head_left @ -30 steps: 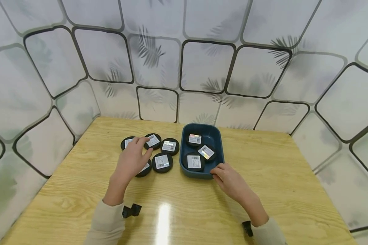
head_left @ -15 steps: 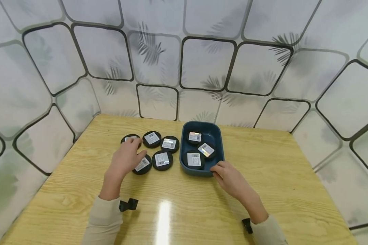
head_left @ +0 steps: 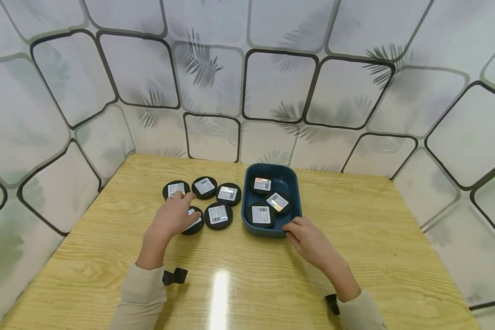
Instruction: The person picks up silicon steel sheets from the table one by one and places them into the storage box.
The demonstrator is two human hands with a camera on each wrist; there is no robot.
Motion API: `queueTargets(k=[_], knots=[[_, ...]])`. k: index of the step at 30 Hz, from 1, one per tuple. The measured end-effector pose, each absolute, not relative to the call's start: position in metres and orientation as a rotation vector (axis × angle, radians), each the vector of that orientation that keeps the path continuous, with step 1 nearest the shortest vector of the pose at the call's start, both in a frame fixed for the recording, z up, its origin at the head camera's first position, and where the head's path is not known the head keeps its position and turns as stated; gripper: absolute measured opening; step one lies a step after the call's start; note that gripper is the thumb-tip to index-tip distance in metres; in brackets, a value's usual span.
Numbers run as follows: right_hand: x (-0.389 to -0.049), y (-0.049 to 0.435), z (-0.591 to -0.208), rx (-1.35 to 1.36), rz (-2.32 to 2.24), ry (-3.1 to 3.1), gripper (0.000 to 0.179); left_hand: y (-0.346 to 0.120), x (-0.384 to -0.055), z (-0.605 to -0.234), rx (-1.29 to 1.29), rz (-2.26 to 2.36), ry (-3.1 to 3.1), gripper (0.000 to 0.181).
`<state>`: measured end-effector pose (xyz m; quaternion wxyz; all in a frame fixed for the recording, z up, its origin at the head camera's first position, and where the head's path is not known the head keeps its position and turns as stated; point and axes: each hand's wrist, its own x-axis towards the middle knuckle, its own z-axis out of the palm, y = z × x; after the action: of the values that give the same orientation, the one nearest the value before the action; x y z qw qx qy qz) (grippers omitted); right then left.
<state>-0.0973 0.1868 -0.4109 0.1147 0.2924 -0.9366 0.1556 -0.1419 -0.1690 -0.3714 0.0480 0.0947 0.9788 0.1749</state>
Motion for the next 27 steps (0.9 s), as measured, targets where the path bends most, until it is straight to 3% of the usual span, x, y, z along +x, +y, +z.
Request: queueTargets(k=[27], knots=[[-0.0973,0.1866,-0.4123,0.832,0.444,-2.759,0.011,-0.1601,-0.1358,-0.3804,0.246,0.427,2.783,0.079]])
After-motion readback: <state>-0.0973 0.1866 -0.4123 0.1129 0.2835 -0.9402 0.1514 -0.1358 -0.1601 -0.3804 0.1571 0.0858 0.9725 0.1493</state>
